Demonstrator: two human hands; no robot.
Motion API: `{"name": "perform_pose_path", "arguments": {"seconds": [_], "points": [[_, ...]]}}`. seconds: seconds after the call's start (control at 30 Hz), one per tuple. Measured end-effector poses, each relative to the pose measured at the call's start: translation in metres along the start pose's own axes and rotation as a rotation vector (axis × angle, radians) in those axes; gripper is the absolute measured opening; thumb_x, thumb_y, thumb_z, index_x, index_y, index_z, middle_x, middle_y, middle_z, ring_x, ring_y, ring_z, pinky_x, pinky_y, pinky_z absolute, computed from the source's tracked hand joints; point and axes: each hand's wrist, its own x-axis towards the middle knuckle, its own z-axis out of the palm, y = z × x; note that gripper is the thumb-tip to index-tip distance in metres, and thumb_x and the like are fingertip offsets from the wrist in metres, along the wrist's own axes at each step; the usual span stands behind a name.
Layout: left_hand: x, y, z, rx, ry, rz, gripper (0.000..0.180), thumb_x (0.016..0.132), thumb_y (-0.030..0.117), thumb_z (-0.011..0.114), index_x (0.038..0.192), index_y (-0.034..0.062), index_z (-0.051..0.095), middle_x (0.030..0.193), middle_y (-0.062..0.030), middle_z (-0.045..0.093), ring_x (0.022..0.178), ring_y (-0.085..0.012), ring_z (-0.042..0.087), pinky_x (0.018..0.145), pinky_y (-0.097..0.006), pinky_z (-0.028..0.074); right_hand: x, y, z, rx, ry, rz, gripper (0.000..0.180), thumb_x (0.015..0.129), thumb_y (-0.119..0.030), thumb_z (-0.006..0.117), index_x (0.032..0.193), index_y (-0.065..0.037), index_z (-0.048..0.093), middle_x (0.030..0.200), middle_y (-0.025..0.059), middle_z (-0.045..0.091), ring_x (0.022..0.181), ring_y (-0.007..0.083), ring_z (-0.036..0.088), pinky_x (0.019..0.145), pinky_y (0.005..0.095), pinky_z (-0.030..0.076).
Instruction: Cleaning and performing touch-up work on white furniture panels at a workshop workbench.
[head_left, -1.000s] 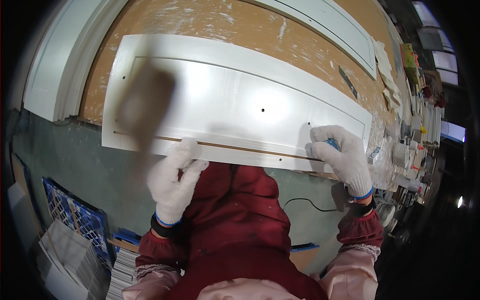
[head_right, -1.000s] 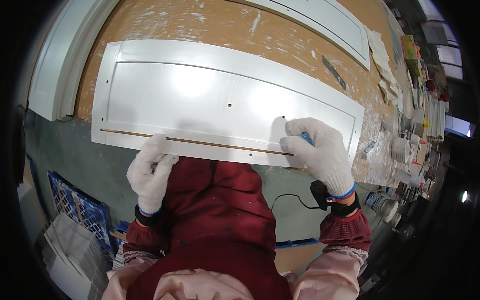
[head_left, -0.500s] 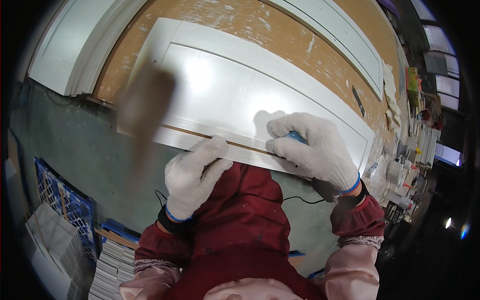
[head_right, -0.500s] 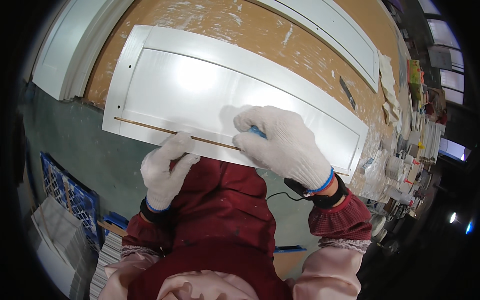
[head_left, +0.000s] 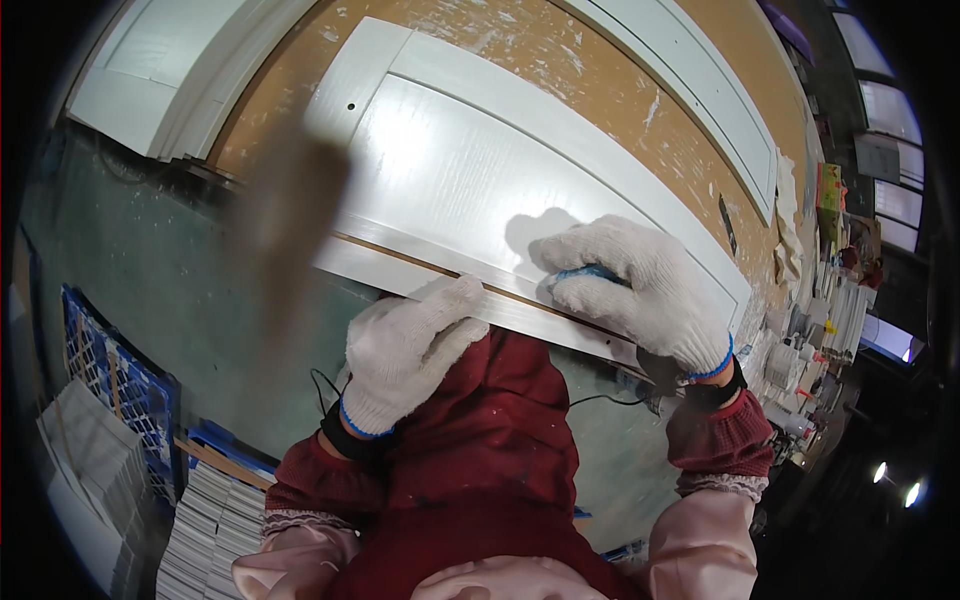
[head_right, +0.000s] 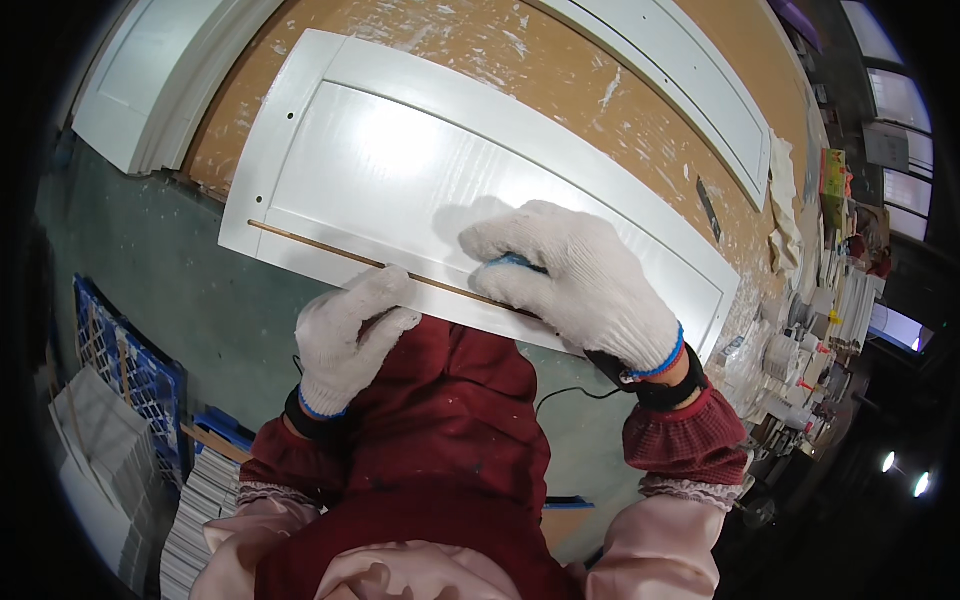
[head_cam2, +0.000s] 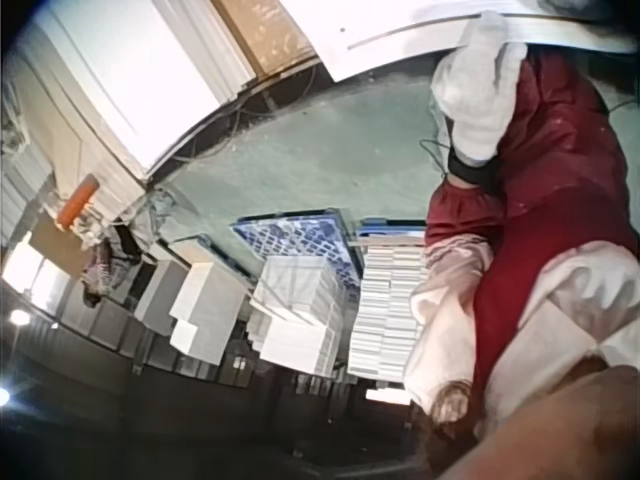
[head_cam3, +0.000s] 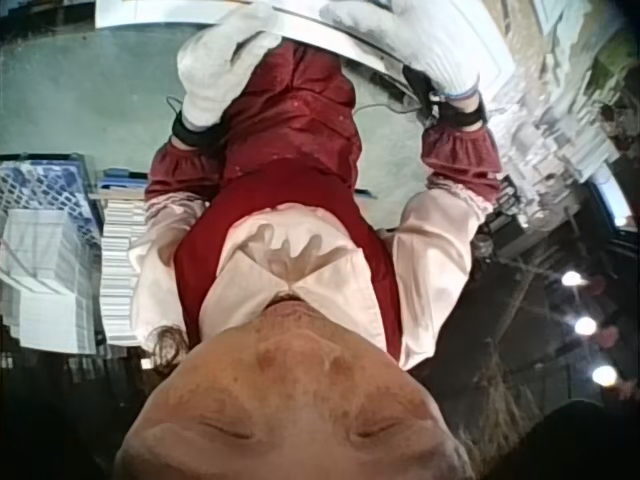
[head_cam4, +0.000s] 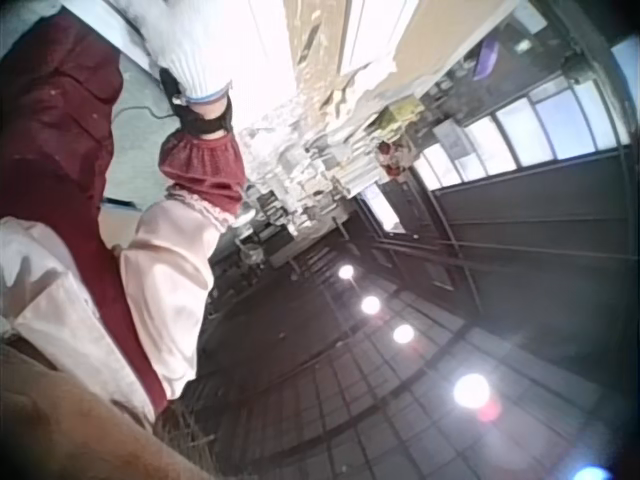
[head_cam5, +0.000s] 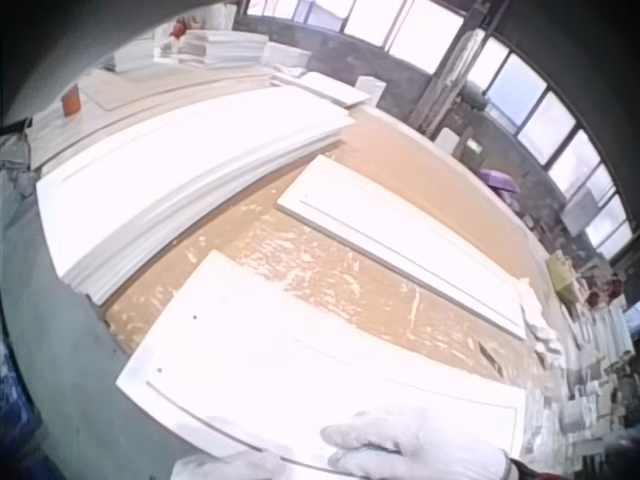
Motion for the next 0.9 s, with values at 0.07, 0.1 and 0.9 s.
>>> {"name": "perform_pose_path", "arguments": {"seconds": [0.07,0.1,0.9], "points": [[0.0,-0.001,0.0,0.001,-0.013,-0.01,0.016,0.073,0.008,0.075,0.085,0.0018,0.067,0.087,-0.0125,0.069,0.071,-0.0263,0.068,0.063,-0.031,0.053,0.004,-0.005,0.001,0.034,-0.02,0.001,0.03,0.08,-0.022,0.069,0.105,-0.005,0.068,0.084,0.0117,0.066,0.076,0.0229,0.065,0.07,0.033,0.051],[0.0,-0.001,0.0,0.003,-0.014,-0.012,0.016,0.073,0.008,0.075,0.085,0.0018,0.067,0.087,-0.0125,0.069,0.071,-0.0263,0.068,0.063,-0.031,0.053,0.006,-0.008,0.001,0.09,-0.042,0.064,0.028,0.081,-0.021,0.069,0.104,-0.005,0.068,0.081,0.0103,0.065,0.074,0.0212,0.064,0.069,0.0316,0.051],[-0.003,-0.005,0.0,0.027,0.041,0.032,0.027,0.077,0.02,0.076,0.101,0.0103,0.071,0.099,-0.0067,0.072,0.069,-0.0213,0.068,0.063,-0.03,0.054,0.019,0.002,0.006,0.081,-0.022,-0.133,0.027,0.078,-0.014,0.072,0.103,-0.003,0.068,0.089,0.0122,0.067,0.075,0.0211,0.064,0.071,0.0317,0.051]]}}
